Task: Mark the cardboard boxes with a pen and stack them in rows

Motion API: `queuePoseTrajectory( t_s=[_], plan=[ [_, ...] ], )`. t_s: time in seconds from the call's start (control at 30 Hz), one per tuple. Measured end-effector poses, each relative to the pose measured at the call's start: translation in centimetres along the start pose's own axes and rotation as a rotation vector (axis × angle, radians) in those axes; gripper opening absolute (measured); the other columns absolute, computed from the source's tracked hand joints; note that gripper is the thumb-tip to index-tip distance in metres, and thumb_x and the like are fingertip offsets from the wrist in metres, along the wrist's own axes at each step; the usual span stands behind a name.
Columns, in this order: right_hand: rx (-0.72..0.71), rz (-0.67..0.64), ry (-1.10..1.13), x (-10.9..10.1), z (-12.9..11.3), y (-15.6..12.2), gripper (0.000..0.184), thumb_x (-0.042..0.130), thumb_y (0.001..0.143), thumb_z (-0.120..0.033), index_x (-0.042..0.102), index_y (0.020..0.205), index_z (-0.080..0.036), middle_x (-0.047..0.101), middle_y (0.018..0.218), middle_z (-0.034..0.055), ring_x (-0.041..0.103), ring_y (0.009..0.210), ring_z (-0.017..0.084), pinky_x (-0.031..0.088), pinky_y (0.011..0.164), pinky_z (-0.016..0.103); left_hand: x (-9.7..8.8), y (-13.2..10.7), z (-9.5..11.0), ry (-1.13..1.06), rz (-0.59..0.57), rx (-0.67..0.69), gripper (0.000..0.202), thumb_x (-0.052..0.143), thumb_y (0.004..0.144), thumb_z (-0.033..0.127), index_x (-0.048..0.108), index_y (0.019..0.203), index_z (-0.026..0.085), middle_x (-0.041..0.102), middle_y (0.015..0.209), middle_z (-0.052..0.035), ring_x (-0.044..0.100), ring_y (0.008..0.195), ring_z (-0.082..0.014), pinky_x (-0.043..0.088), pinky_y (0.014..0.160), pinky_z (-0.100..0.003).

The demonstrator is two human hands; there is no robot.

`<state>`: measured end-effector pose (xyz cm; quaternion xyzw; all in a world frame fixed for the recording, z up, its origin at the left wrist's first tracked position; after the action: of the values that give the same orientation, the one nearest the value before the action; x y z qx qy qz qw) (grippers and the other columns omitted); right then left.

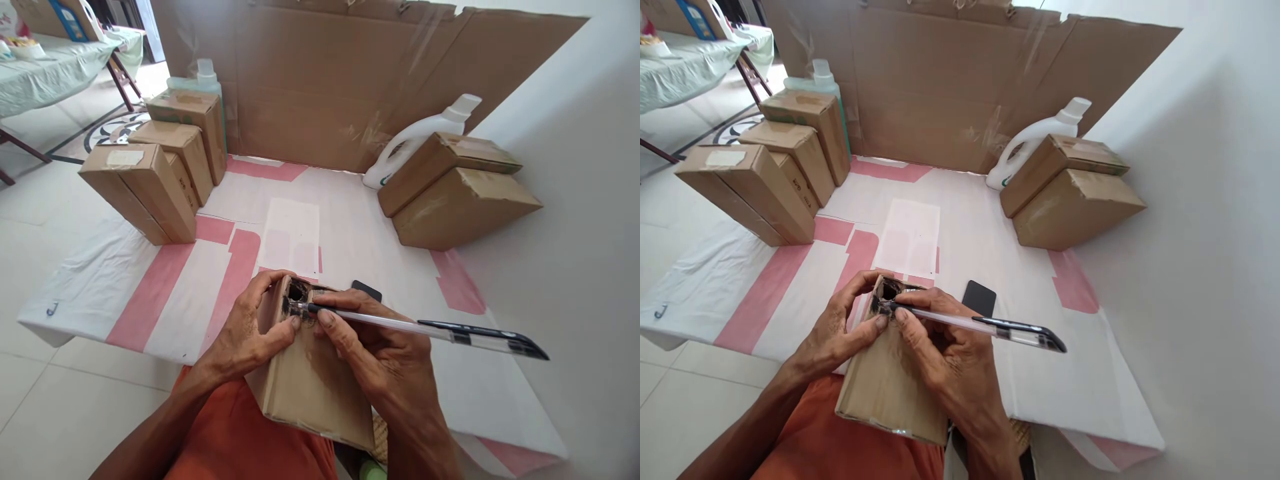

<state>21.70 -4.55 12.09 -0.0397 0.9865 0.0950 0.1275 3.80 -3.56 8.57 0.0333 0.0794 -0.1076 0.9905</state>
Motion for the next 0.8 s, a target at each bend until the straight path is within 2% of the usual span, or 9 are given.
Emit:
queuePoseTrajectory(
  t_s=[0.17, 0.3, 0.4, 0.47, 0.53, 0.6, 0.67, 0.7, 0.8],
  plan=[
    [-0.022, -0.032, -0.072, 0.1, -0.2, 0.4, 0.010, 0.070, 0.094, -0.027, 0.079, 0.097, -0.025, 0.078, 0.095, 0.0044, 0.074, 0.081, 0.018, 0.060, 0.065, 0.025, 0.0, 0.0, 0.0, -0.008, 0.013, 0.006, 0.047, 0.069, 0.085, 0.028, 0.060, 0.130, 0.023, 0.066, 0.134, -0.0104, 0.060, 0.128, -0.0302, 0.047, 0.113, -0.045],
    [-0.007, -0.049, -0.108, -0.8, -0.3, 0.3, 0.012, 0.068, 0.095, -0.029, 0.077, 0.091, -0.024, 0.074, 0.081, 0.0015, 0.067, 0.062, 0.014, 0.052, 0.051, 0.022, -0.1, -0.1, -0.2, -0.019, 0.012, -0.003, 0.049, 0.071, 0.084, 0.026, 0.060, 0.132, 0.023, 0.066, 0.134, -0.0089, 0.061, 0.128, -0.0285, 0.046, 0.113, -0.043],
    [0.043, 0.006, -0.139, -2.3, -0.2, 0.7, 0.015, 0.067, 0.096, -0.034, 0.073, 0.088, -0.023, 0.070, 0.074, 0.0003, 0.059, 0.053, 0.012, 0.047, 0.046, 0.022, -0.3, -0.1, -0.5, -0.027, 0.013, -0.001, 0.049, 0.071, 0.085, 0.028, 0.061, 0.133, 0.024, 0.066, 0.135, -0.0089, 0.060, 0.129, -0.0287, 0.045, 0.115, -0.043],
    [0.060, 0.102, -0.101, -3.6, 0.3, 1.8, 0.018, 0.067, 0.096, -0.039, 0.068, 0.089, -0.022, 0.074, 0.085, 0.0025, 0.063, 0.057, 0.013, 0.048, 0.048, 0.023, -0.3, -0.2, -0.6, -0.030, 0.006, 0.003, 0.048, 0.071, 0.087, 0.029, 0.061, 0.133, 0.024, 0.066, 0.137, -0.0096, 0.059, 0.130, -0.0298, 0.045, 0.115, -0.044],
    [0.072, 0.220, -0.048, -4.6, 1.6, 3.5, 0.022, 0.067, 0.095, -0.043, 0.061, 0.091, -0.023, 0.076, 0.096, 0.0055, 0.067, 0.063, 0.015, 0.047, 0.047, 0.024, -0.4, -0.3, -0.8, -0.030, 0.004, 0.010, 0.047, 0.071, 0.088, 0.031, 0.062, 0.133, 0.024, 0.067, 0.137, -0.0099, 0.060, 0.130, -0.0304, 0.046, 0.114, -0.045],
    [0.150, 0.273, -0.114, -5.1, 4.0, 5.3, 0.024, 0.065, 0.094, -0.044, 0.052, 0.093, -0.025, 0.075, 0.089, 0.0044, 0.065, 0.059, 0.016, 0.043, 0.045, 0.025, -0.6, -0.5, -1.0, -0.029, 0.011, 0.006, 0.046, 0.070, 0.089, 0.035, 0.061, 0.134, 0.025, 0.067, 0.136, -0.0101, 0.060, 0.130, -0.0309, 0.047, 0.113, -0.045],
    [0.334, 0.192, -0.368, -4.6, 7.0, 6.5, 0.019, 0.061, 0.095, -0.038, 0.047, 0.094, -0.025, 0.070, 0.071, -0.0004, 0.060, 0.052, 0.016, 0.044, 0.050, 0.026, -0.9, -0.8, -1.4, -0.029, 0.023, -0.012, 0.047, 0.069, 0.091, 0.040, 0.060, 0.135, 0.025, 0.067, 0.138, -0.0103, 0.060, 0.130, -0.0313, 0.047, 0.113, -0.045],
    [0.429, 0.108, -0.526, -4.2, 8.6, 6.7, 0.014, 0.059, 0.095, -0.033, 0.048, 0.095, -0.024, 0.068, 0.068, -0.0009, 0.063, 0.057, 0.016, 0.046, 0.057, 0.027, -1.1, -0.9, -1.5, -0.030, 0.026, -0.024, 0.047, 0.069, 0.092, 0.042, 0.060, 0.136, 0.026, 0.066, 0.139, -0.0102, 0.060, 0.131, -0.0314, 0.047, 0.113, -0.045],
    [0.548, -0.026, -0.687, -2.1, 11.9, 5.9, 0.006, 0.060, 0.091, -0.024, 0.054, 0.091, -0.021, 0.070, 0.073, 0.0041, 0.069, 0.072, 0.021, 0.047, 0.065, 0.028, -1.4, -1.0, -1.9, -0.040, 0.021, -0.050, 0.046, 0.068, 0.093, 0.045, 0.059, 0.135, 0.027, 0.065, 0.142, -0.0095, 0.060, 0.132, -0.0312, 0.047, 0.113, -0.044]
  ],
)
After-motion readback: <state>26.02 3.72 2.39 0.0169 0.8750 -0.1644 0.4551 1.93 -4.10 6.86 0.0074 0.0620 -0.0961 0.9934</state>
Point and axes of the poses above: each hand's wrist, its own y-axis towards the middle knuckle, its own x-axis out of the palm, z = x × y, the point moved 3 cm from there along y, towards the middle knuckle
